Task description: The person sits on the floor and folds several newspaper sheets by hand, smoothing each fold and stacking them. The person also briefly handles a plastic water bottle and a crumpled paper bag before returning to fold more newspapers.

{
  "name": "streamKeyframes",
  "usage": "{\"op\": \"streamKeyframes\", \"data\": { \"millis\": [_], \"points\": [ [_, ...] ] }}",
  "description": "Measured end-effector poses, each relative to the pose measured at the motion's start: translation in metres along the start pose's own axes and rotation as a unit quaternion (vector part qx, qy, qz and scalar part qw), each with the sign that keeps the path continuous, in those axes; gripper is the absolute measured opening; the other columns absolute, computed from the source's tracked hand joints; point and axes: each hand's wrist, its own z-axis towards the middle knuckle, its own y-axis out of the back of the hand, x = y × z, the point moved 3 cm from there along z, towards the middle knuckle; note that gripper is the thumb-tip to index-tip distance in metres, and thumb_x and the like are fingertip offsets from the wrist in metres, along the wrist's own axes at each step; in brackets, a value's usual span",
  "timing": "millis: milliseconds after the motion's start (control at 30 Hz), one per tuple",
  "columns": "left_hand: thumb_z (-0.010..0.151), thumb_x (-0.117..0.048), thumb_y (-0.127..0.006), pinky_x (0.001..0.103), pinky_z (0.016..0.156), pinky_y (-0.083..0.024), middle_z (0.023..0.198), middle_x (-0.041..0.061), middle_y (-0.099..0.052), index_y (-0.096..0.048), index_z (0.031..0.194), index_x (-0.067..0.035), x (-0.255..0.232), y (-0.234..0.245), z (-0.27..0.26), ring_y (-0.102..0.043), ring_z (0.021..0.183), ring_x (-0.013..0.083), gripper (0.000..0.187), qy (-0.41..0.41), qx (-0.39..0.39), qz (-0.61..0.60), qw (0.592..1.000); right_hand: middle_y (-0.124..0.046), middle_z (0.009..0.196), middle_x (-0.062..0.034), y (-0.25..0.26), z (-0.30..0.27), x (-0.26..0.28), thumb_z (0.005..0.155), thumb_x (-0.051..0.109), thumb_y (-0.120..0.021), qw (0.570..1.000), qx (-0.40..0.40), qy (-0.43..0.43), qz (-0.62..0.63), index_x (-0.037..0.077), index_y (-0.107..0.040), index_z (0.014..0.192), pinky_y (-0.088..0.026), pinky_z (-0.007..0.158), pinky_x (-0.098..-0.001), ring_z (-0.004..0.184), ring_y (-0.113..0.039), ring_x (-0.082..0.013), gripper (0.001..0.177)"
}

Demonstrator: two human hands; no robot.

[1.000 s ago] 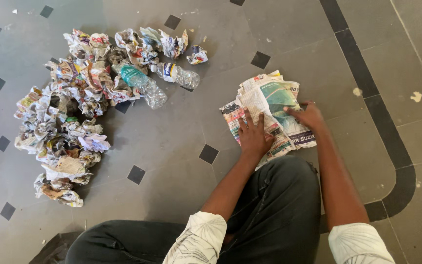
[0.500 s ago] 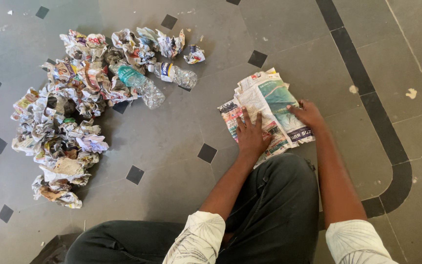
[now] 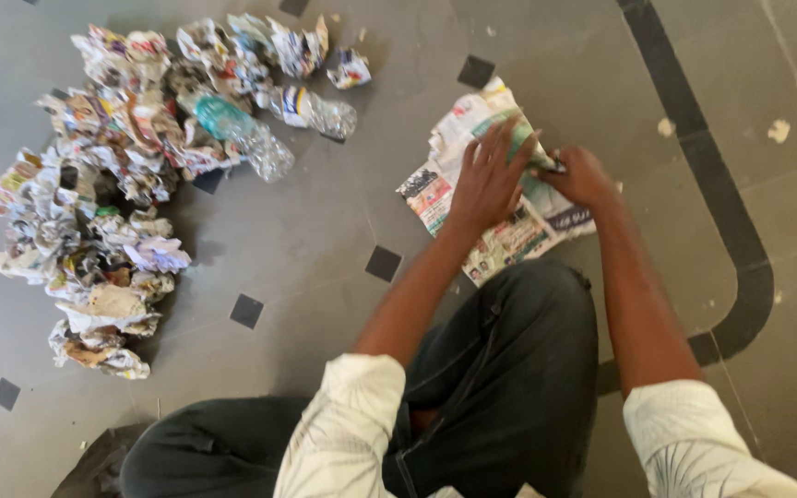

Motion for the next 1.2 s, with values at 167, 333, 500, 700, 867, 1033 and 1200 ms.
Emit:
{"op": "streamKeyframes", "data": {
  "millis": [167,333,500,700,867,1033,1200],
  "points": [
    [0.084,-0.027,-0.079,0.061,0.122,-0.029,0.111,0.007,-0.07,-0.066,0.131,-0.023,0.018,-0.019,0.051,-0.06,0.123,0.0279,0.049,-0.097,0.141,0.0,0.985,-0.072,0.106,-0.0229,0.022,-0.004,0.039,0.083,0.02,-0.081,0.998,0.01,0.06,0.034,-0.003,-0.069,0.12,-0.053,0.076,-0.0469,0.094,-0.068,-0.0412,0.045],
    [0.079,-0.03,-0.081,0.06,0.1,-0.042,0.096,0.007,-0.075,-0.076,0.106,-0.024,0.057,-0.04,0.061,-0.07,0.1,0.0297,0.028,-0.001,0.326,0.019,0.945,-0.074,0.101,-0.0129,0.024,-0.016,0.027,0.084,0.026,-0.082,0.978,0.039,-0.01,0.206,0.003,-0.07,0.113,-0.054,0.08,-0.0374,0.092,-0.069,-0.0194,0.039],
    [0.066,-0.035,-0.091,0.047,0.083,-0.055,0.1,0.011,-0.075,-0.079,0.1,-0.021,0.073,-0.047,0.049,-0.07,0.098,0.0339,0.039,0.037,0.342,-0.043,0.938,-0.072,0.089,-0.0143,0.023,-0.026,0.03,0.083,0.031,-0.082,0.992,0.088,-0.025,0.082,0.005,-0.074,0.113,-0.052,0.071,-0.0392,0.078,-0.067,-0.0224,0.04],
    [0.062,-0.041,-0.093,0.046,0.081,-0.056,0.097,0.009,-0.077,-0.08,0.097,-0.022,0.078,-0.035,0.056,-0.073,0.095,0.03,0.041,0.08,0.406,-0.072,0.907,-0.066,0.07,-0.011,0.025,-0.036,0.038,0.083,0.037,-0.08,0.986,0.143,-0.037,0.077,0.005,-0.073,0.107,-0.048,0.059,-0.0395,0.062,-0.06,-0.0182,0.04],
    [0.059,-0.04,-0.095,0.046,0.08,-0.055,0.095,0.008,-0.076,-0.081,0.095,-0.023,0.072,-0.022,0.063,-0.072,0.094,0.0296,0.042,0.072,0.396,-0.044,0.914,-0.058,0.063,-0.0122,0.019,-0.03,0.017,0.092,0.035,-0.076,0.982,0.155,-0.083,0.065,0.003,-0.075,0.101,-0.042,0.056,-0.0397,0.058,-0.05,-0.0155,0.033],
    [0.064,-0.034,-0.093,0.05,0.084,-0.051,0.091,0.006,-0.078,-0.08,0.094,-0.024,0.091,-0.014,0.067,-0.073,0.093,0.0279,0.034,0.088,0.378,-0.005,0.922,-0.063,0.068,-0.0044,0.012,-0.019,-0.005,0.092,0.032,-0.075,0.978,0.149,-0.048,0.14,0.003,-0.073,0.102,-0.045,0.059,-0.0349,0.064,-0.053,-0.0092,0.031],
    [0.063,-0.031,-0.093,0.045,0.081,-0.056,0.094,0.009,-0.076,-0.082,0.091,-0.022,0.096,-0.02,0.065,-0.073,0.092,0.0306,0.032,0.088,0.36,0.011,0.929,-0.068,0.079,0.0018,-0.01,-0.021,-0.018,0.088,0.023,-0.079,0.949,0.136,-0.061,0.279,0.001,-0.069,0.105,-0.049,0.062,-0.027,0.071,-0.059,-0.0051,0.029]
  ]
}}
